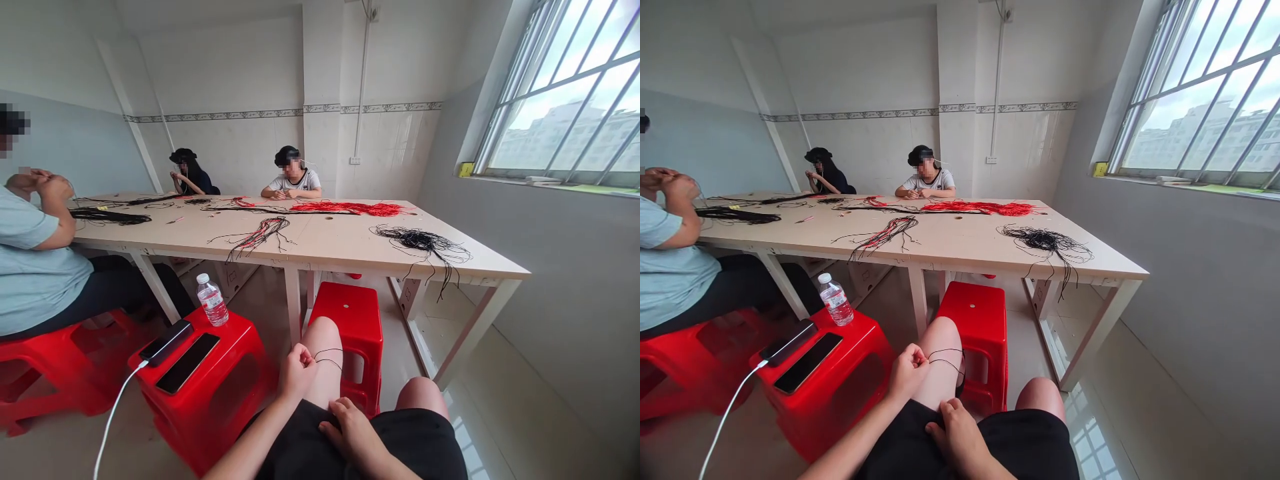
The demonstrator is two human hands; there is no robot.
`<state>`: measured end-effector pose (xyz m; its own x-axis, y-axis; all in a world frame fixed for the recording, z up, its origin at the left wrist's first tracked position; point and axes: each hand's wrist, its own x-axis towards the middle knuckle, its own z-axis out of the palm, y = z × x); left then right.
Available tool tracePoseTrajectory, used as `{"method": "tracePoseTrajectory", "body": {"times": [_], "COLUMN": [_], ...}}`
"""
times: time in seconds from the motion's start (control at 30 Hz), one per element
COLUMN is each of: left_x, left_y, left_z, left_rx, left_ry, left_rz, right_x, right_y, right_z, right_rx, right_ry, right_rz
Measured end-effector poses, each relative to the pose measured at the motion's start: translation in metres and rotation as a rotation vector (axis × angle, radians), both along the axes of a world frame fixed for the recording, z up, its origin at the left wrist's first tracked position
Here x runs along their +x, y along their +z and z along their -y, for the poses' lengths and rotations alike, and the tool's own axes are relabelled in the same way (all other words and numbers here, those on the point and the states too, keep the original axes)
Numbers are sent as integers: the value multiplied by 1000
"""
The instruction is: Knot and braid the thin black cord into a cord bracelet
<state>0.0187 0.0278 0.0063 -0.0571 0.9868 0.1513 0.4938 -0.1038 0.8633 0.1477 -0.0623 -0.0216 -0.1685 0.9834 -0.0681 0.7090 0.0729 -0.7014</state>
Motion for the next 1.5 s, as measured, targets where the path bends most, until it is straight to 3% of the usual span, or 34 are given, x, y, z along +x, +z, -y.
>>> {"method": "tracePoseTrajectory", "body": {"times": [0.1,0.27,0.37,0.47,0.6,0.83,0.97,1.2,1.37,1.5], "left_x": [1,-2,-6,-8,-6,0,-1,-3,-2,0], "left_y": [0,-3,-2,1,2,-4,-9,-13,-11,-8], "left_z": [-1,-5,-7,-8,-5,6,9,8,6,6], "left_rx": [-8,-33,-68,-116,-106,79,116,167,139,125], "left_ry": [-7,-21,-40,-72,-106,-130,-123,-150,-150,-141], "left_rz": [28,138,186,212,196,96,68,30,17,14], "right_x": [1,-13,-20,-20,-11,0,5,13,13,15], "right_y": [13,16,6,-7,-10,29,41,35,27,23], "right_z": [4,-10,-22,-38,-57,-64,-68,-70,-66,-67], "right_rx": [107,567,751,831,751,527,432,367,417,435], "right_ry": [60,173,96,7,38,18,39,61,-33,-4], "right_rz": [-20,-133,-206,-144,-32,116,97,-69,101,139]}}
